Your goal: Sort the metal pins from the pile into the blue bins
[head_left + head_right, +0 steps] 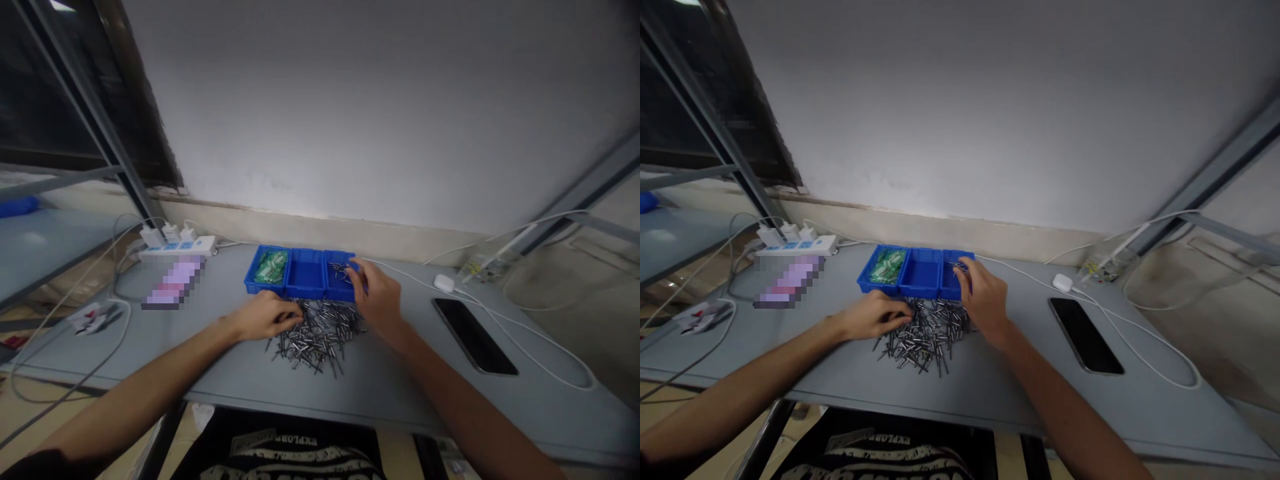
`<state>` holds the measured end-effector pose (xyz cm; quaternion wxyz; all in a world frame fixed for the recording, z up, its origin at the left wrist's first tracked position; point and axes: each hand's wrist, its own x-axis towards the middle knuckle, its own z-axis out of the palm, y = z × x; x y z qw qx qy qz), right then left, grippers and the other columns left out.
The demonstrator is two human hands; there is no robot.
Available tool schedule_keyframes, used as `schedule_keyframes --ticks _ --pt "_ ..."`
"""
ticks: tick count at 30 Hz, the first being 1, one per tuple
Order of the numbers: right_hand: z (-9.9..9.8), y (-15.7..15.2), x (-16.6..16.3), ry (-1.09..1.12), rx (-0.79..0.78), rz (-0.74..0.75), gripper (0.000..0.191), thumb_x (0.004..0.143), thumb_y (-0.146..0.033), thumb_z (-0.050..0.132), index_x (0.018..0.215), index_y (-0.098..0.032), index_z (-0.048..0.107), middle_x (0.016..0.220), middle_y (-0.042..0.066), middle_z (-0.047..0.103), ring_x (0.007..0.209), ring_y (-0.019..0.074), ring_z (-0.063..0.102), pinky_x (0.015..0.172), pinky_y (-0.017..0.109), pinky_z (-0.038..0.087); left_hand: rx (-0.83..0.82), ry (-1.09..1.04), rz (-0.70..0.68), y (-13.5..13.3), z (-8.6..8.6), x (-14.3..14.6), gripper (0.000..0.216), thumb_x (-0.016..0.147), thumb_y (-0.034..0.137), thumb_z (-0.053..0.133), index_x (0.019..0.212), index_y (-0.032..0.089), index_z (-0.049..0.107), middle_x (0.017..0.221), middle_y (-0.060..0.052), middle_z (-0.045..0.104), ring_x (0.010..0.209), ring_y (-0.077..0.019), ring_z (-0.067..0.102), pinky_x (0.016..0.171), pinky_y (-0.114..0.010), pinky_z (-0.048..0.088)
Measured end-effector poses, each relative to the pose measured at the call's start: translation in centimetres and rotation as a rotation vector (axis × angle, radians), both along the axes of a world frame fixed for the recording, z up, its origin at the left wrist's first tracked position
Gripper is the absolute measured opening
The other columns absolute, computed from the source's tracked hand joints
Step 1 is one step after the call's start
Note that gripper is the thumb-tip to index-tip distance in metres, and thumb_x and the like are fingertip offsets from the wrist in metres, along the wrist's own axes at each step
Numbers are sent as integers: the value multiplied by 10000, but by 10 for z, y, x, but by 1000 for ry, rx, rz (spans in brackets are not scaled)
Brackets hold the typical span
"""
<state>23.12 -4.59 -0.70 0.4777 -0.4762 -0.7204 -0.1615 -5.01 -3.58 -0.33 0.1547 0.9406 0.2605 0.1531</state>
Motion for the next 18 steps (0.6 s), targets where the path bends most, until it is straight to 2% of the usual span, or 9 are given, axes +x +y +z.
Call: schedule_keyframes --ticks 1,3,7,10,12,18 --pt "-1 2 2 2 -38 -47 318 1074 -393 504 1231 -178 678 872 48 758 695 180 688 670 297 493 0 22 -6 0 2 0 228 1017 343 565 1004 216 754 646 23 660 568 -111 578 591 -249 388" --pt "-3 5 6 -39 -91 -47 366 1078 -428 480 1269 -182 673 862 46 774 661 177 691 647 293 481 -4 50 -10 -1 4 0 205 997 338 594 1005 223 763 634 24 657 560 -113 580 583 -250 382" --pt "-10 4 4 -229 -146 181 319 1090 -369 452 1095 -206 727 967 51 800 755 165 727 688 272 470 -39 70 -11 -4 6 0 155 937 326 671 1000 227 772 617 35 649 542 -107 583 562 -235 380" --pt "-14 -3 -5 -407 -241 354 289 1080 -337 482 1011 -209 733 858 28 788 699 149 700 640 265 419 -47 74 -8 -3 5 0 156 927 326 683 1004 228 776 610 36 650 522 -106 572 549 -233 375" --pt "-15 -8 -12 -475 -305 423 253 1060 -315 522 966 -205 729 794 18 767 661 145 677 608 271 380 -37 76 -4 -2 3 0 161 930 332 679 1001 226 777 606 31 655 523 -113 576 553 -238 376" --pt "-17 -18 -24 -554 -469 542 97 982 -287 655 972 -208 710 810 6 759 665 149 657 607 282 333 -30 81 -12 -1 1 0 181 927 376 691 979 226 778 627 24 670 551 -116 594 561 -242 381"
